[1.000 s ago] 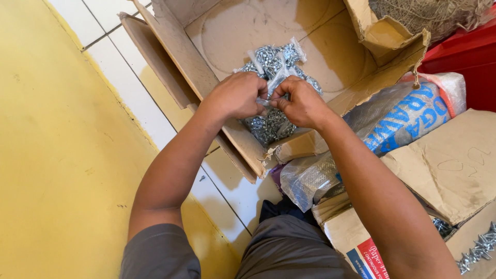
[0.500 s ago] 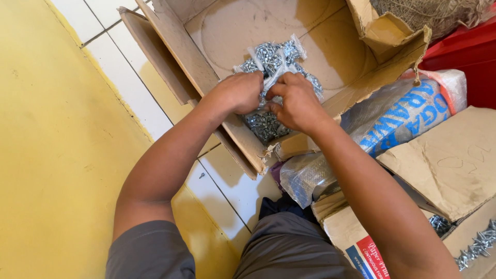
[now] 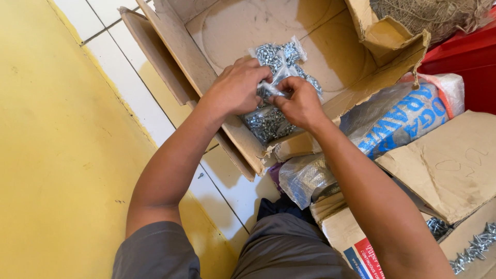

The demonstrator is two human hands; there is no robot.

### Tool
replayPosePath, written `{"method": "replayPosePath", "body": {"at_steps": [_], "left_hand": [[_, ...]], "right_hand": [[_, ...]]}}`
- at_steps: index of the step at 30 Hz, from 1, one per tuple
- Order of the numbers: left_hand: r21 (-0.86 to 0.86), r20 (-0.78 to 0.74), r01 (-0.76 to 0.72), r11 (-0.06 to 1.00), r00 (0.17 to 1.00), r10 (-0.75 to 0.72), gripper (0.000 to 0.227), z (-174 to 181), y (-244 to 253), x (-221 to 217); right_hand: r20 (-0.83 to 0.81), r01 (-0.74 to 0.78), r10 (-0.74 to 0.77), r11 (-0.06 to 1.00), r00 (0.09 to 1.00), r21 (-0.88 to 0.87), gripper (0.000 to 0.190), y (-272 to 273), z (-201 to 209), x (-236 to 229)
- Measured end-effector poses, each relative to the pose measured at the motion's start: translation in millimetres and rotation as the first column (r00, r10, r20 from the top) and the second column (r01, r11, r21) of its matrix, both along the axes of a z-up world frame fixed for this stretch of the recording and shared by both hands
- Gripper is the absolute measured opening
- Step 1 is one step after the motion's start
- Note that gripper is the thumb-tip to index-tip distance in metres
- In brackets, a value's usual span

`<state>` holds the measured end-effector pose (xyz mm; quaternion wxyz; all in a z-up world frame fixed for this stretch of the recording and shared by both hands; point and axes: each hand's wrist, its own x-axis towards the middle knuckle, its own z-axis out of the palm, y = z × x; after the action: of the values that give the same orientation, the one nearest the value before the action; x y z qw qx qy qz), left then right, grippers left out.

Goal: The person sorts metal screws from a cardboard box, places them into small plastic bags by hand, and seals the bags.

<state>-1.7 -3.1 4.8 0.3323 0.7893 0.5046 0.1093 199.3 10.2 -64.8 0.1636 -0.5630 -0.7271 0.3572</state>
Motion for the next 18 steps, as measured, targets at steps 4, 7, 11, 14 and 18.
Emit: {"method": "replayPosePath", "body": {"at_steps": [4, 7, 11, 14, 18], "left_hand": [[0.173, -0.034, 0.035, 0.984, 0.999, -0.03, 0.054, -15.9, 3.6, 2.3], [0.2, -0.025, 0.05, 0.978, 0.999, -0.046, 0.071, 0.0, -2.4, 5.4], [0.123, -0.046, 0.068, 0.99, 0.997, -0.063, 0.08, -11.2, -0.8, 11.8], [0.133, -0.049, 0.105, 0.986, 0.994, -0.099, 0.063, -21.4, 2.5, 10.4], [0.199, -0.146, 0.189, 0.962, 0.976, -0.162, 0.038, -21.7, 1.3, 12.0]], "right_hand": [[-0.175, 0.157, -0.184, 0.975, 0.967, -0.158, 0.024, 2.7, -3.7, -4.2], [-0.413, 0.252, -0.412, 0.886, 0.812, -0.39, 0.02, -0.1, 6.6, -13.6], [-0.415, 0.284, -0.595, 0.747, 0.688, -0.601, 0.018, -6.6, 12.2, -17.7], [-0.358, 0.273, -0.555, 0.754, 0.751, -0.597, 0.019, -16.0, 25.3, -21.3], [-0.296, 0.252, -0.387, 0.879, 0.874, -0.406, 0.02, -4.7, -10.2, -5.8]]}}
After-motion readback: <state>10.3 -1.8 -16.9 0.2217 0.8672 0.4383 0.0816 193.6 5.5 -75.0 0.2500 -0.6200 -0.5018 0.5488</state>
